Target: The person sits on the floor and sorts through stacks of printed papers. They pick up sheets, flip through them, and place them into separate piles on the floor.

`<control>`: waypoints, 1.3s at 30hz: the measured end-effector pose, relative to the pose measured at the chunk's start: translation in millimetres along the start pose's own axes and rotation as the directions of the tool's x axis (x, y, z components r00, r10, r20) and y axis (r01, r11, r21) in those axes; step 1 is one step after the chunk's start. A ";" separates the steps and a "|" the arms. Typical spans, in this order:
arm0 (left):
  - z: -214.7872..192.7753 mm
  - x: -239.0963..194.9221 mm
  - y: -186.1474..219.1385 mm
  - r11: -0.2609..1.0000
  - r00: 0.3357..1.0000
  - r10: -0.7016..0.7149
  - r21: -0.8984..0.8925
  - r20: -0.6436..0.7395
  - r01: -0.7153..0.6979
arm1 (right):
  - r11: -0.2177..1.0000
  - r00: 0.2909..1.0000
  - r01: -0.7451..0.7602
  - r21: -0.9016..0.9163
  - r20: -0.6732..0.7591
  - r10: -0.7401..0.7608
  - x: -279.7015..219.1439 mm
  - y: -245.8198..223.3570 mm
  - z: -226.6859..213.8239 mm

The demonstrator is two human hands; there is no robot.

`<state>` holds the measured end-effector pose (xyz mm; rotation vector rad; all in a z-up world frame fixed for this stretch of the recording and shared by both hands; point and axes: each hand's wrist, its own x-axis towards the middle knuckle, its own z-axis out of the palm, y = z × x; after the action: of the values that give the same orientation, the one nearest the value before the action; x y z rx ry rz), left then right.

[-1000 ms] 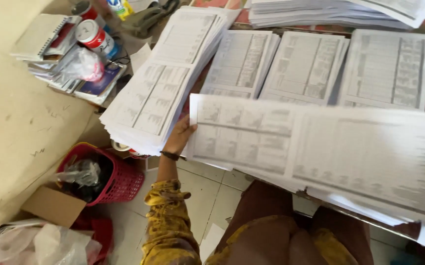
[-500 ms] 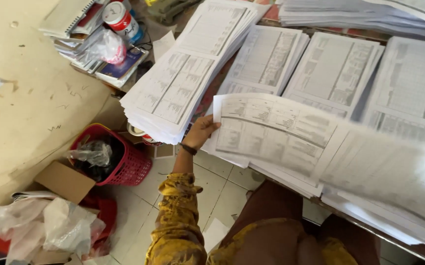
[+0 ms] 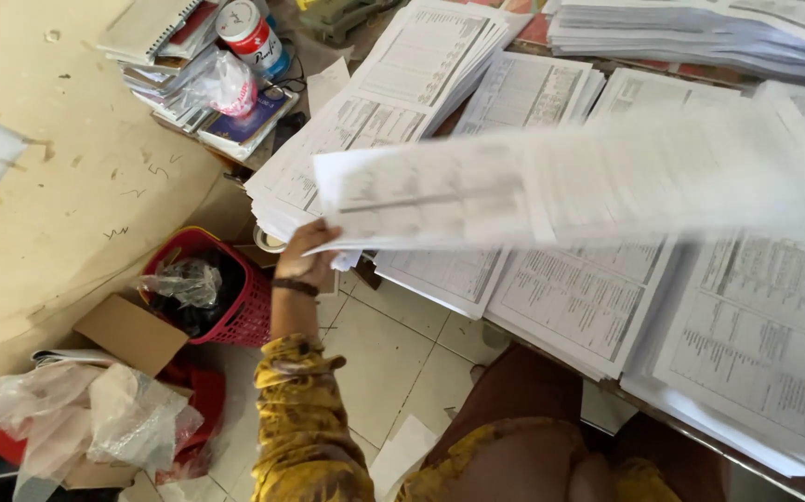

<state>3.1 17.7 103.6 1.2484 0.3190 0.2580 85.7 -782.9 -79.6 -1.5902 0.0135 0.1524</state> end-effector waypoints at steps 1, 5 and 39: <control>-10.5 5.1 2.2 1.000 1.000 0.002 0.000 0.004 -0.002 | 1.000 1.000 0.001 0.015 0.004 -0.001 -8.1 -3.4 6.6; -43.2 34.8 5.8 0.956 0.942 0.067 -0.250 -0.328 -0.155 | 1.000 0.994 0.011 -0.003 -0.110 -0.011 -36.9 -5.2 55.2; 130.4 16.5 -68.0 0.382 0.410 0.892 0.804 -0.191 -0.455 | 0.319 0.628 -0.186 -0.929 -0.362 -0.688 -170.8 -52.9 -150.2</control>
<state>68.4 -111.8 74.0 1.9603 0.4050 1.5181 -64.7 -945.9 -6.3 -2.7138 0.3372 -1.0347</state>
